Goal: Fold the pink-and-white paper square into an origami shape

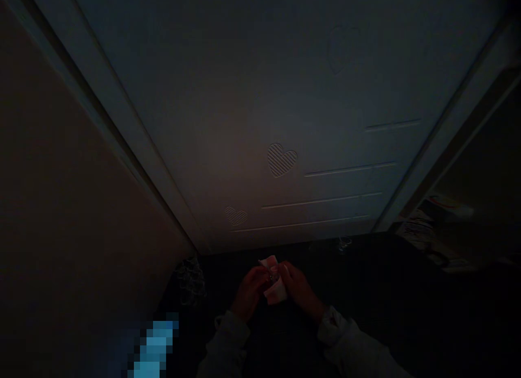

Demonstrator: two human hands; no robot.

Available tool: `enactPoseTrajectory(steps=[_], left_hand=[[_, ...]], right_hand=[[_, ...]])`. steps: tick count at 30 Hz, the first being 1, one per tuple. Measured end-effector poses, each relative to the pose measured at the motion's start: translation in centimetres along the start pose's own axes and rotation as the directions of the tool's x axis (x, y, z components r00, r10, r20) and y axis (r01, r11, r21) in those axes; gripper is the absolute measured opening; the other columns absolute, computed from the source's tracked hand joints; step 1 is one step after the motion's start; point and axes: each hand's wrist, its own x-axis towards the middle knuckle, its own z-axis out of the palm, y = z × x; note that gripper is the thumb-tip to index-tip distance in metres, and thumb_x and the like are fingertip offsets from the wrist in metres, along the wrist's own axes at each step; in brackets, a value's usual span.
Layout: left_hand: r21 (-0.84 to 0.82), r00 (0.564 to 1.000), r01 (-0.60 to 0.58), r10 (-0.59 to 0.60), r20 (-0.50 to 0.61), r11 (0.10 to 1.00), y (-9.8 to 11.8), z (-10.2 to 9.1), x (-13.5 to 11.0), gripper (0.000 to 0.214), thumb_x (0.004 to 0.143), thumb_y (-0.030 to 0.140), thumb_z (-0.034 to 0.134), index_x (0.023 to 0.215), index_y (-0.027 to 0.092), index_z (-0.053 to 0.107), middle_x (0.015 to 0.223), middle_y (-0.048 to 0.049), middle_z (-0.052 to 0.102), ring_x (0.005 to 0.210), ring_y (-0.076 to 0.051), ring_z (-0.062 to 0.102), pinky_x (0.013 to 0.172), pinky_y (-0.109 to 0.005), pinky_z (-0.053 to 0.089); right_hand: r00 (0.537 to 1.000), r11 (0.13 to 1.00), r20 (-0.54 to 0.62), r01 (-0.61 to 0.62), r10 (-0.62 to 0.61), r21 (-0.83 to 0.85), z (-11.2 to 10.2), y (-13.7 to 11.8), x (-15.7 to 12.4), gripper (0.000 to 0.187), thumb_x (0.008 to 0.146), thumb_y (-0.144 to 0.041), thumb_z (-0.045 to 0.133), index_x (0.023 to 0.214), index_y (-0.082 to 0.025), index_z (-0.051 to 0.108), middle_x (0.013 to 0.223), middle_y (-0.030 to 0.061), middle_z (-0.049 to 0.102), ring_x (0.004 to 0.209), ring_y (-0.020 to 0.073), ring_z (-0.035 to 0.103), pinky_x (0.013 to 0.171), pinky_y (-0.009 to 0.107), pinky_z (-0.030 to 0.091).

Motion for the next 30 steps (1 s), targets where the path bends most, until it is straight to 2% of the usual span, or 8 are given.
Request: enactPoseTrajectory(steps=[8, 17, 23, 30], left_hand=[[-0.01, 1.0, 0.009, -0.009, 0.008, 1.0, 0.03, -0.03, -0.11, 0.019, 0.062, 0.023, 0.064, 0.079, 0.015, 0.059, 0.074, -0.0027, 0.062, 0.067, -0.013, 0.055, 0.064, -0.025, 0.039], [-0.021, 1.0, 0.01, -0.011, -0.009, 1.0, 0.29, 0.36, -0.21, 0.02, 0.06, 0.024, 0.066, 0.076, 0.014, 0.06, 0.073, -0.003, 0.062, 0.067, -0.013, 0.055, 0.064, -0.025, 0.039], [-0.025, 1.0, 0.002, -0.002, 0.01, 1.0, 0.2, 0.14, -0.17, 0.018, 0.062, 0.024, 0.064, 0.076, 0.014, 0.06, 0.072, -0.0028, 0.061, 0.066, -0.013, 0.055, 0.064, -0.025, 0.039], [-0.012, 1.0, -0.002, 0.002, 0.001, 1.0, -0.01, -0.04, -0.05, 0.018, 0.064, 0.024, 0.063, 0.078, 0.014, 0.06, 0.073, -0.0031, 0.061, 0.066, -0.013, 0.055, 0.062, -0.025, 0.038]], right_hand=[[1.0, 0.999, -0.003, -0.008, 0.008, -0.042, -0.06, -0.09, 0.02, 0.042, 0.082, -0.047, 0.028, 0.079, -0.015, 0.055, 0.068, 0.0014, 0.056, 0.062, 0.013, 0.05, 0.056, 0.023, 0.036], [1.0, 1.0, 0.001, -0.01, 0.01, -0.012, 0.05, 0.17, 0.06, 0.042, 0.081, -0.047, 0.029, 0.08, -0.015, 0.055, 0.069, 0.0014, 0.056, 0.062, 0.0125, 0.049, 0.055, 0.022, 0.036], [1.0, 1.0, -0.01, -0.022, 0.022, -0.01, 0.04, -0.02, 0.0, 0.04, 0.081, -0.047, 0.031, 0.075, -0.015, 0.054, 0.066, 0.0004, 0.054, 0.061, 0.0121, 0.048, 0.054, 0.022, 0.035], [1.0, 1.0, 0.007, -0.009, 0.009, -0.016, 0.01, 0.06, 0.04, 0.041, 0.082, -0.046, 0.028, 0.078, -0.015, 0.054, 0.067, 0.0007, 0.054, 0.061, 0.0118, 0.048, 0.054, 0.022, 0.035]])
